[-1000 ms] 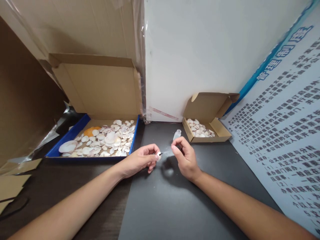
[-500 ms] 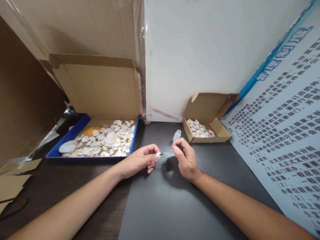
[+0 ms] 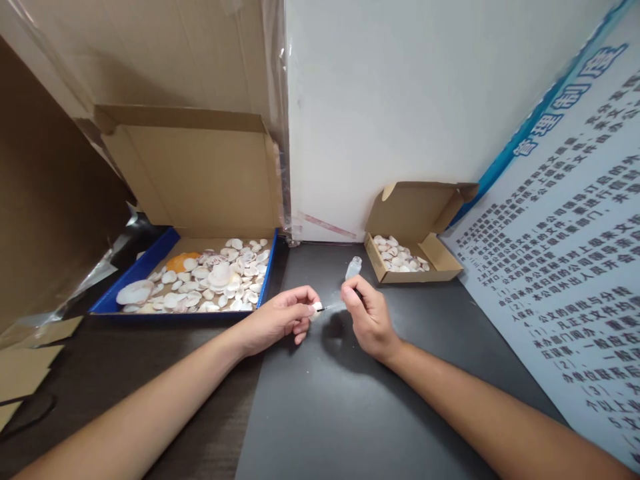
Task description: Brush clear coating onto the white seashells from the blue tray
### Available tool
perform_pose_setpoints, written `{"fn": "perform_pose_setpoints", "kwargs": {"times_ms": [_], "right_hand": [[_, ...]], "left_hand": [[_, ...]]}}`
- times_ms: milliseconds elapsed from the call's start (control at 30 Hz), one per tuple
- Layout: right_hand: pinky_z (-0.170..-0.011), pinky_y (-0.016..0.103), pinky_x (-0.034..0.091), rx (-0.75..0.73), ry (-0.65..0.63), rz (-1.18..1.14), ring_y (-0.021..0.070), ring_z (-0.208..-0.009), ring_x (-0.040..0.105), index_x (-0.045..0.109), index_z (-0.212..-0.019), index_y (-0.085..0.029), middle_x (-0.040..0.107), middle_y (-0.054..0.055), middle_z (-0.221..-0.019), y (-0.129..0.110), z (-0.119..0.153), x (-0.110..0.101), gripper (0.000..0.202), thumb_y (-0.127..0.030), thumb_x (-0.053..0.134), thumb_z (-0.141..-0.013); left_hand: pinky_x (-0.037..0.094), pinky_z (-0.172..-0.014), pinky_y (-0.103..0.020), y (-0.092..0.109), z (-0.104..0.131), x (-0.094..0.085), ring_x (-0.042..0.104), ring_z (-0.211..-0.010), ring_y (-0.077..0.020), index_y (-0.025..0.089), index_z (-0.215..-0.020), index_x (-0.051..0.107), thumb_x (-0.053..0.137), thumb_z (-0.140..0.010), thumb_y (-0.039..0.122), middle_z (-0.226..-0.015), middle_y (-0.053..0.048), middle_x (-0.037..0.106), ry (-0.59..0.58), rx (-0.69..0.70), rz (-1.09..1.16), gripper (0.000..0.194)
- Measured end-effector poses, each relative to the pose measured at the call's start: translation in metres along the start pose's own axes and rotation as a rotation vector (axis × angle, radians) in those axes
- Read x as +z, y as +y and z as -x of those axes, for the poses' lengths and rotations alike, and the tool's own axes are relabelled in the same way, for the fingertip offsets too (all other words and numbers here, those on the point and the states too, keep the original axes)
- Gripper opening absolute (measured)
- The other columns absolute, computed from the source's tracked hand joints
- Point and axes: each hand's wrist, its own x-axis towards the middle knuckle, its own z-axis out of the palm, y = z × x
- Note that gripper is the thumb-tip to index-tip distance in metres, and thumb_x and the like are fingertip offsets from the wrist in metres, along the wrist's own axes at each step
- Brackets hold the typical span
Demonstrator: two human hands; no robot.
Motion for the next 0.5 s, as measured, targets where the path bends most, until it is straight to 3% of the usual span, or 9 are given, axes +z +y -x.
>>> {"fn": "perform_pose_setpoints", "kwargs": {"times_ms": [500], "right_hand": [[-0.05, 0.021, 0.028, 0.015, 0.002, 0.019, 0.0077, -0.051, 0.034, 0.048, -0.076, -0.018, 0.037, -0.005, -0.058, -0.0018, -0.0003, 0.0014, 0.025, -0.035, 0.047, -0.094]], "left_hand": [[0.04, -0.048, -0.02, -0.001, -0.0004, -0.0006, 0.036, -0.051, -0.0047, 0.018, -0.088, 0.049, 0.066, -0.08, 0.032, -0.069, 0.005, 0.043, 0.005, 0.001, -0.016, 0.023]]}}
